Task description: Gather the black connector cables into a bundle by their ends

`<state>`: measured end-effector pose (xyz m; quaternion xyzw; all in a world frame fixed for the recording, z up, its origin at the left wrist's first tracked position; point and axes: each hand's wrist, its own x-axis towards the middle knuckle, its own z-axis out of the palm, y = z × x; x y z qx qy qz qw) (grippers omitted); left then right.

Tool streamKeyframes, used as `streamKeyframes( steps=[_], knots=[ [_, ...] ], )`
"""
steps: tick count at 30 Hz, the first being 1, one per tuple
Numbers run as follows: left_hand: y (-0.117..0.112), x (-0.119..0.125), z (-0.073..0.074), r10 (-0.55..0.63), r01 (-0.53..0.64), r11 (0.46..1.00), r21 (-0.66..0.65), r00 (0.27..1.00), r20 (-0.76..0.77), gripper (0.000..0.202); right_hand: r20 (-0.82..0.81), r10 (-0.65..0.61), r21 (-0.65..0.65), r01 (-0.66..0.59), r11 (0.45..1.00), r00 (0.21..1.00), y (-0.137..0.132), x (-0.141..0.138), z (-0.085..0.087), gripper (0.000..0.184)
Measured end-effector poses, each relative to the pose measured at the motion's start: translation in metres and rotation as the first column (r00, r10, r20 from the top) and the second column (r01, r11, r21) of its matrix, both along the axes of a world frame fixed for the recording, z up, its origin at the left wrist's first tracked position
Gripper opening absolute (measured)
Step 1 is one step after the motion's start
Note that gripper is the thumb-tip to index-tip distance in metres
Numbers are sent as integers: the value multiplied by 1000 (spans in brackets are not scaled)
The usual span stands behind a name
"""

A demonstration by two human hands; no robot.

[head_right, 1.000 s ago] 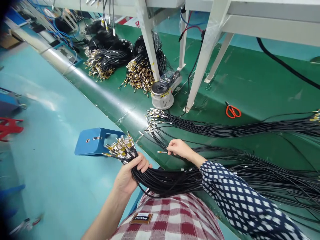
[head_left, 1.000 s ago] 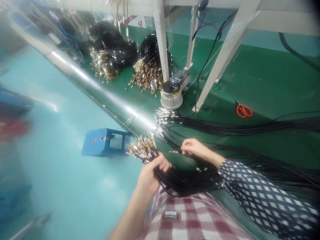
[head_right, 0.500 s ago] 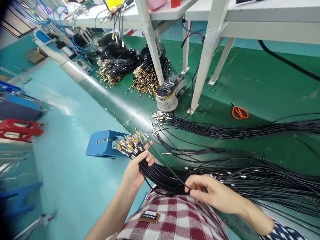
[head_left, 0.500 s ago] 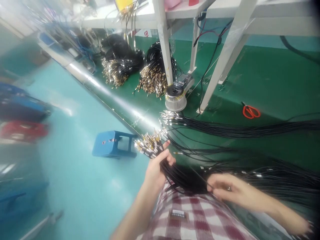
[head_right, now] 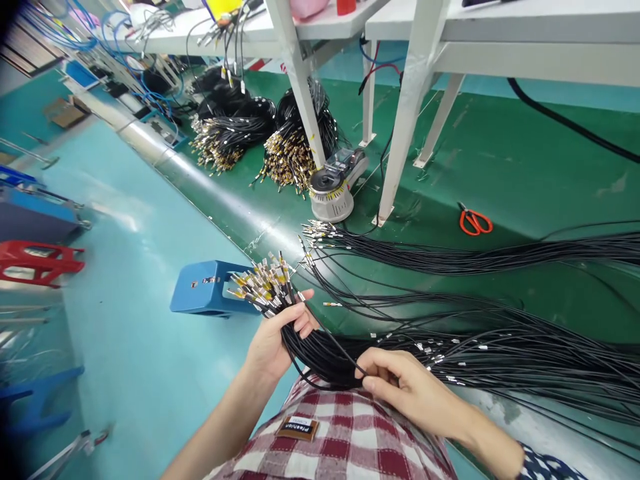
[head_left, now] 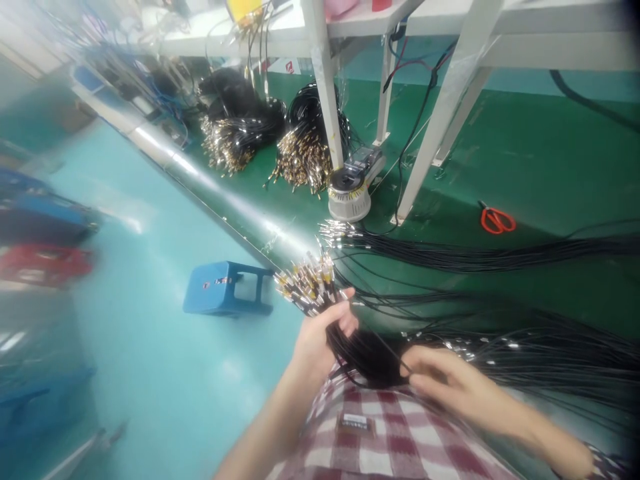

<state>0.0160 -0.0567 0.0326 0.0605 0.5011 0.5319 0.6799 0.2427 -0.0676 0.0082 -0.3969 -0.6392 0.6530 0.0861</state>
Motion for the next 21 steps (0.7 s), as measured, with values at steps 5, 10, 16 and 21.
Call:
streamKeyframes(
  steps=[5,10,16,21],
  knots=[
    [-2,-4,-3,25,-26,999,45,1000,14,48,55,-18,15,17,1000,998,0,12,2,27],
    [-1,-6,-5,18,-19,999,27,998,63,34,87,21,10,-22,1000,996,-10,24,9,29],
    [-2,-4,-4,15,-14,999,-50,1000,28,19,98,63,63,-70,996,993,8,16,12,25],
    [-1,-1,-2,-6,7,999,-51,1000,15,20,118,-143,356,93,930,983,41,-52,34,24]
  ],
)
